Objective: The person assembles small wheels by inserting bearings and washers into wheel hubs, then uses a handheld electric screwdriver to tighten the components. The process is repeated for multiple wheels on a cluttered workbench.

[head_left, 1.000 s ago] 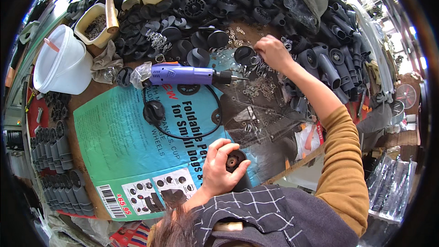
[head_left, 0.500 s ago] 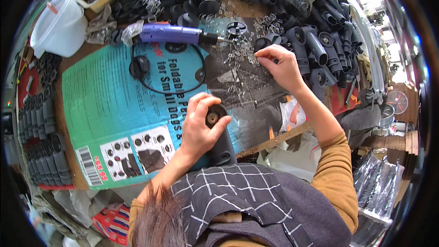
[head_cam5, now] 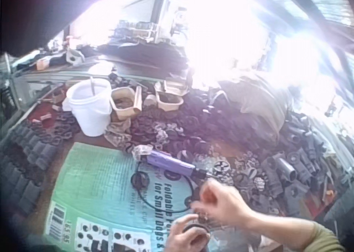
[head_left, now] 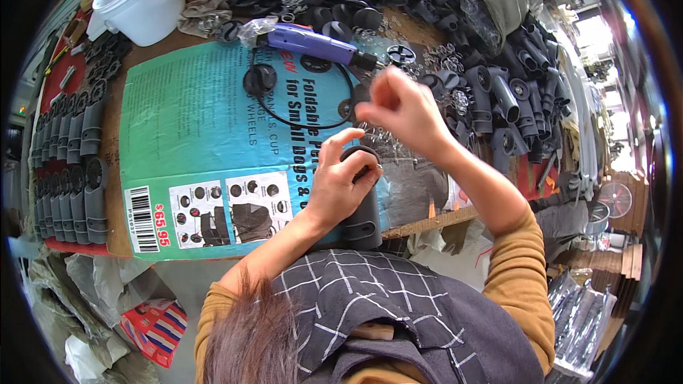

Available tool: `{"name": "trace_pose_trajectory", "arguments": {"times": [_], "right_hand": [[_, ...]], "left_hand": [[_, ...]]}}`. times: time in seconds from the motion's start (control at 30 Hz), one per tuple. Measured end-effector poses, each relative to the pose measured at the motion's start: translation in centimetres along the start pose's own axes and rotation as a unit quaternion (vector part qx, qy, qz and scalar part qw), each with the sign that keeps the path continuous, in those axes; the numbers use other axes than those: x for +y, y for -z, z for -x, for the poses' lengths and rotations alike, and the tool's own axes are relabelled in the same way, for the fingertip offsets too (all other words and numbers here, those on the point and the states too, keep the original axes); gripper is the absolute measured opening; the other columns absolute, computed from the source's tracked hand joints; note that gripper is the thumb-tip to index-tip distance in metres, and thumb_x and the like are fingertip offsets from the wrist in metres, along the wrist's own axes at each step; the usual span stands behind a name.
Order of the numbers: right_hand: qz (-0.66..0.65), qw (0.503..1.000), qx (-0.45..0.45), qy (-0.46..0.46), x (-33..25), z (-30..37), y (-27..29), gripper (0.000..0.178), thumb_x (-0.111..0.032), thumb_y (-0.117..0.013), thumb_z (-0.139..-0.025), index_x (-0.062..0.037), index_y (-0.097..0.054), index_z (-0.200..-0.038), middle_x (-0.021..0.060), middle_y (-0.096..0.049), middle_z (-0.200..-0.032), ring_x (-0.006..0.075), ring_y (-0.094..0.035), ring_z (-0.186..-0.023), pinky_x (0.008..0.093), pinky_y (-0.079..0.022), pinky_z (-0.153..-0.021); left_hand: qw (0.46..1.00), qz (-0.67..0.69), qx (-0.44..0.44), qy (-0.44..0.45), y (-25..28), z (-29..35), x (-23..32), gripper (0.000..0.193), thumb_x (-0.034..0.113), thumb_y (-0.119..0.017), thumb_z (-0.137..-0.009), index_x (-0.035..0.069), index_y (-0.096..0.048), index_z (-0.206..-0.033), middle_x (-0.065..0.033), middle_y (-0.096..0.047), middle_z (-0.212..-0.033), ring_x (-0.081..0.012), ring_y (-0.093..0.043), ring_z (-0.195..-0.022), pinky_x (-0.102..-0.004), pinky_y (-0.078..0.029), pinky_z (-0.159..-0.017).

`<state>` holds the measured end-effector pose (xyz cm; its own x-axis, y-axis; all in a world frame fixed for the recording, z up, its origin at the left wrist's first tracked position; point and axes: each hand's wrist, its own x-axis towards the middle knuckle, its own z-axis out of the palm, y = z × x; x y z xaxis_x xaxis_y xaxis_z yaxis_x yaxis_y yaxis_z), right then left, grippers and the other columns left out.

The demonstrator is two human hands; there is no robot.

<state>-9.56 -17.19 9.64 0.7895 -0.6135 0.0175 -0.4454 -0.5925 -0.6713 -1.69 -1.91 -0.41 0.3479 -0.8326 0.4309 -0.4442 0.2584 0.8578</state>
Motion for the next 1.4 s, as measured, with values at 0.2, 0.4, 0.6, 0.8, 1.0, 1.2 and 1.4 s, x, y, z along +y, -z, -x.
{"name": "trace_pose_trajectory", "arguments": {"times": [0.2,0.4,0.6,0.8,1.0,1.2,1.4], "right_hand": [[0.278,0.956,-0.026,0.086,1.9,-14.9,-7.1,0.055,-0.024,-0.077,-0.075,-0.0054,-0.052,-0.120,0.0187,-0.060,-0.115,0.0368,-0.056,-0.110,0.0420,-0.046,-0.096],[0.102,0.988,0.089,0.071,0.4,-11.9,-2.7,0.068,-0.018,-0.078,-0.065,-0.0051,-0.048,-0.123,0.0172,-0.064,-0.105,0.0300,-0.065,-0.093,0.0387,-0.052,-0.085],[-0.251,0.940,0.225,0.051,-0.2,2.3,2.0,0.073,-0.004,-0.072,-0.071,-0.0013,-0.027,-0.128,0.0071,-0.052,-0.101,0.0129,-0.054,-0.088,0.0291,-0.050,-0.075],[-0.397,0.874,0.279,0.041,2.0,7.6,-1.4,0.049,-0.010,-0.069,-0.076,-0.0030,-0.046,-0.118,0.0119,-0.055,-0.104,0.0190,-0.059,-0.088,0.0360,-0.052,-0.081],[-0.573,0.771,0.269,0.073,-0.3,7.8,1.4,0.053,-0.052,-0.064,-0.084,-0.0075,-0.053,-0.110,0.0137,-0.060,-0.084,0.0265,-0.060,-0.072,0.0418,-0.049,-0.069],[-0.588,0.755,0.227,0.181,-2.9,7.5,2.4,0.070,-0.071,-0.055,-0.081,-0.0117,-0.056,-0.118,0.0136,-0.060,-0.085,0.0268,-0.058,-0.071,0.0413,-0.048,-0.068],[-0.605,0.747,0.233,0.149,-2.7,7.1,1.7,0.067,-0.071,-0.056,-0.082,-0.0161,-0.050,-0.120,0.0154,-0.061,-0.085,0.0284,-0.060,-0.070,0.0455,-0.051,-0.067]], "left_hand": [[1.000,0.016,-0.009,0.016,0.0,0.1,-0.1,0.014,0.010,-0.076,-0.078,0.010,-0.065,-0.087,-0.0145,-0.048,-0.130,-0.0328,-0.049,-0.116,-0.0418,-0.041,-0.095],[1.000,0.016,0.009,0.000,0.0,0.0,-0.3,0.016,0.013,-0.074,-0.077,0.012,-0.064,-0.089,-0.0148,-0.051,-0.123,-0.0378,-0.051,-0.108,-0.0456,-0.043,-0.091],[1.000,0.001,-0.001,-0.006,-0.2,-0.1,-0.5,0.016,0.014,-0.074,-0.077,0.012,-0.066,-0.091,-0.0150,-0.054,-0.117,-0.0361,-0.050,-0.107,-0.0445,-0.042,-0.092],[1.000,-0.003,0.013,-0.014,-0.4,0.0,-0.8,0.018,0.013,-0.075,-0.077,0.011,-0.066,-0.092,-0.0135,-0.057,-0.109,-0.0353,-0.052,-0.104,-0.0439,-0.042,-0.090],[1.000,0.011,0.021,-0.017,-0.6,0.1,-0.8,0.017,0.013,-0.074,-0.078,0.011,-0.067,-0.094,-0.0127,-0.055,-0.116,-0.0329,-0.053,-0.103,-0.0423,-0.044,-0.088],[1.000,0.017,0.013,-0.015,-0.5,0.0,-0.8,0.016,0.012,-0.074,-0.079,0.011,-0.067,-0.093,-0.0125,-0.054,-0.119,-0.0335,-0.052,-0.102,-0.0419,-0.045,-0.088],[1.000,0.018,0.011,-0.011,-0.4,0.0,-0.7,0.016,0.011,-0.074,-0.078,0.011,-0.067,-0.093,-0.0127,-0.053,-0.120,-0.0335,-0.052,-0.102,-0.0422,-0.045,-0.088]]}}
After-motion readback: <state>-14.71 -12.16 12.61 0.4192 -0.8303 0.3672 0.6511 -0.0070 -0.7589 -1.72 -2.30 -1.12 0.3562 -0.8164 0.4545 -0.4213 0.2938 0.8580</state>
